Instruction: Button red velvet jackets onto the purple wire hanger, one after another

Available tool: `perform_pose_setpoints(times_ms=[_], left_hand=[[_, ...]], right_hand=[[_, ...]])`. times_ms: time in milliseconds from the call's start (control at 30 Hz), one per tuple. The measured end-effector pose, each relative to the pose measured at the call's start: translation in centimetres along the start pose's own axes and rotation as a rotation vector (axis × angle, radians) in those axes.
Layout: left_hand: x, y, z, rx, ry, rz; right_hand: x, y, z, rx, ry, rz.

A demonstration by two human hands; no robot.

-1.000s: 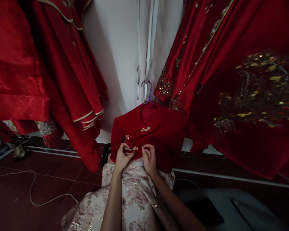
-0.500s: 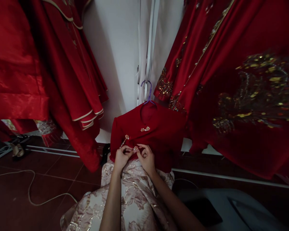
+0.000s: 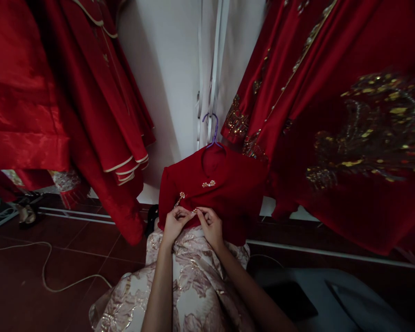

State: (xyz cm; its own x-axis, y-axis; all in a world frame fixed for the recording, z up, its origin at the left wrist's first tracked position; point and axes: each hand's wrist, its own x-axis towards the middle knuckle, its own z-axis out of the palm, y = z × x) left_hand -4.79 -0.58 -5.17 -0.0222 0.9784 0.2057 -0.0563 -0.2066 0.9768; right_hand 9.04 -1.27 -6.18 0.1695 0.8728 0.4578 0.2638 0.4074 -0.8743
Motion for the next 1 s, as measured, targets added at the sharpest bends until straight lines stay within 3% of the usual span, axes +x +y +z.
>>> perform_pose_setpoints(times_ms=[767,1000], left_hand=[[-0.46,0.08,0.19,-0.009,0.007,0.042],[-0.32,0.34,0.07,-0.205,0.048,-0.036]], right_hand=[[-0.14,-0.16,-0.27,0.047,-0.032,0.016],[-0.32,0.24,-0.42,0.125,-0.015,0.023]])
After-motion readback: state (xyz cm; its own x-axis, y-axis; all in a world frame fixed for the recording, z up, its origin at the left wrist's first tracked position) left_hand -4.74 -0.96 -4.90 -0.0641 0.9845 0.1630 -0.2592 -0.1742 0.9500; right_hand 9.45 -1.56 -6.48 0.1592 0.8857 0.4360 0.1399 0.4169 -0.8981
